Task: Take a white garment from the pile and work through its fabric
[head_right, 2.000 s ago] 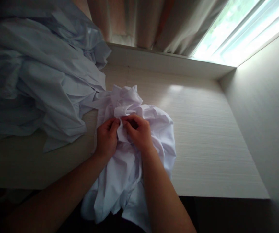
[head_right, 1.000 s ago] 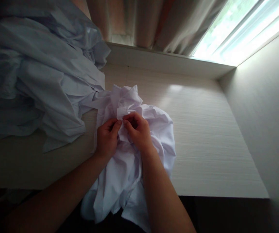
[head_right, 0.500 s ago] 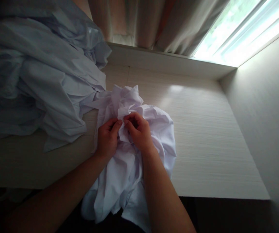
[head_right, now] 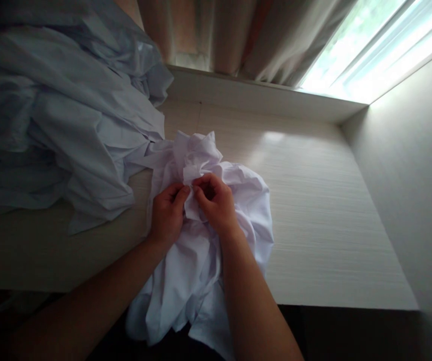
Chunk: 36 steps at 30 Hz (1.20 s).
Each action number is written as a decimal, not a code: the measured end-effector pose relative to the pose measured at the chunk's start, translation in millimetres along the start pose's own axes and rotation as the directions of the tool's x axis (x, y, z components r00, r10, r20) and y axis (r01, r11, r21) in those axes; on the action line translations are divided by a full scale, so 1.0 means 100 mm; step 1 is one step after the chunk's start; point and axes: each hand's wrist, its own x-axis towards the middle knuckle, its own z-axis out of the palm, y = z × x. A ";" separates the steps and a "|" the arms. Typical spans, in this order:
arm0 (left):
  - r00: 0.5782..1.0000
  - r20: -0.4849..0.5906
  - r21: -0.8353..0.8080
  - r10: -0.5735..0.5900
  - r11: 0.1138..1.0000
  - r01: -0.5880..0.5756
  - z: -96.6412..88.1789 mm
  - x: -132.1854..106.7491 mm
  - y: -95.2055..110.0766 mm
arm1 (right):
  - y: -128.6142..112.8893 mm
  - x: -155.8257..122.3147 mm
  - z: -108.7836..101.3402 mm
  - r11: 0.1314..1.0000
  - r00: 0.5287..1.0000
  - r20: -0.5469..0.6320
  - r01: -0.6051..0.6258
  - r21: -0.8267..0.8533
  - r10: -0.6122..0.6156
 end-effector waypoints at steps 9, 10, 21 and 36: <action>1.000 0.009 0.002 0.017 1.000 -0.017 -0.01 -0.01 0.00 | 0.00 0.01 0.01 1.000 1.000 -0.009 0.008 0.013 -0.008; 1.000 0.011 -0.001 0.020 1.000 -0.020 -0.01 -0.01 0.00 | 0.00 0.01 0.01 1.000 1.000 -0.010 0.008 0.011 -0.008; 0.996 0.055 -0.032 0.065 0.998 -0.063 -0.01 -0.02 0.03 | 0.01 0.00 0.00 1.000 1.000 -0.010 0.020 0.009 -0.020; 0.993 0.089 0.011 0.080 0.997 -0.081 0.01 -0.02 0.00 | -0.02 -0.01 -0.03 0.998 1.000 0.002 -0.002 0.064 0.002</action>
